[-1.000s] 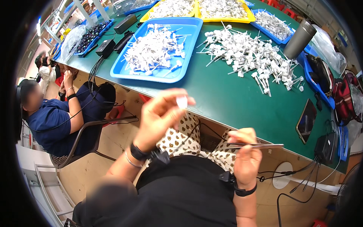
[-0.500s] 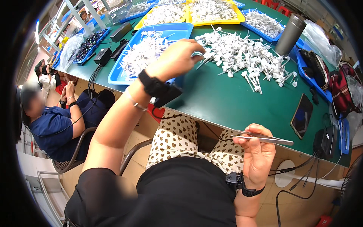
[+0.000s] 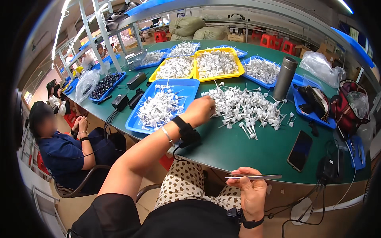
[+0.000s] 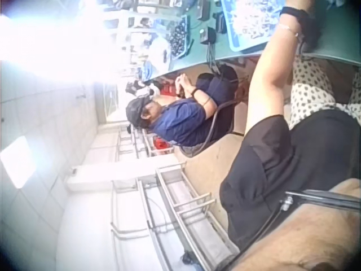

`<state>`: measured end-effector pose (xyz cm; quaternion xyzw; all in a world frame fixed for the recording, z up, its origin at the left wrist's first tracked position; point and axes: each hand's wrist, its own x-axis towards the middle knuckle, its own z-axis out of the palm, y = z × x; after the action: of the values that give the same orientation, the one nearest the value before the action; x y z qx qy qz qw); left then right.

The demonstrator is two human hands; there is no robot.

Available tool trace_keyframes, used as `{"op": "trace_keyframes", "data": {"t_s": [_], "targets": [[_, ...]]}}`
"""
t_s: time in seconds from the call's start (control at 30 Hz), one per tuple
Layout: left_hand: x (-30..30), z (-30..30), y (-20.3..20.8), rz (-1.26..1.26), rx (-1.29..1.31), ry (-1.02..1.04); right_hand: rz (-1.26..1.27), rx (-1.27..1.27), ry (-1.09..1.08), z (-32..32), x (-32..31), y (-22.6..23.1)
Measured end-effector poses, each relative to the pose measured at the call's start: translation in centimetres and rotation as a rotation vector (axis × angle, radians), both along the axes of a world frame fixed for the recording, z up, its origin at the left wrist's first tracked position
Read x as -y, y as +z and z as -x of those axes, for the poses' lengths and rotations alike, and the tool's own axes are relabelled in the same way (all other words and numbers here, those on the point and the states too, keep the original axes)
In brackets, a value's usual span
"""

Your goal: The person sits at a green workbench and uses tweezers to pick up small white plastic components from a blue tray. They manipulate the components with the tweezers and their fingers, then place them onto the table surface. The process is repeated continuously throughout the clip.

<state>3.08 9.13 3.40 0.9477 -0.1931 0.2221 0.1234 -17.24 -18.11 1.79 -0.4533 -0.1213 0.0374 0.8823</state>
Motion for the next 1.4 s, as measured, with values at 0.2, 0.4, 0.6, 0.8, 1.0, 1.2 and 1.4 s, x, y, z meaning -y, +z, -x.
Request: {"op": "trace_keyframes", "data": {"t_s": [0.2, 0.4, 0.6, 0.8, 1.0, 1.2, 1.4], "targets": [[1.0, 8.4, 4.0, 0.795, -0.389, -0.122, 0.036, 0.000, -0.032, 0.1, 0.2, -0.7], [3.0, 21.1, -1.4, 1.028, -0.542, -0.236, 0.037, 0.030, 0.019, 0.5, -2.1, -1.1], [4.1, 23.7, -5.8, 1.166, -0.521, -0.184, 0.169, 0.070, 0.012, 1.2, -4.0, -2.4], [3.7, 23.8, -6.8, 1.160, -0.544, -0.168, 0.352, 0.162, -0.004, 1.7, -5.5, -3.3], [3.7, 23.7, -7.7, 1.060, -0.420, -0.201, 0.529, 0.251, -0.083, 1.6, -6.0, -4.0], [3.6, 23.6, -8.2, 0.999, -0.366, -0.217, 0.593, 0.259, -0.121, 1.5, -6.3, -4.1], [3.6, 23.7, -8.3, 0.958, -0.344, -0.229, 0.632, 0.279, -0.147, 1.4, -6.4, -4.3]]}}
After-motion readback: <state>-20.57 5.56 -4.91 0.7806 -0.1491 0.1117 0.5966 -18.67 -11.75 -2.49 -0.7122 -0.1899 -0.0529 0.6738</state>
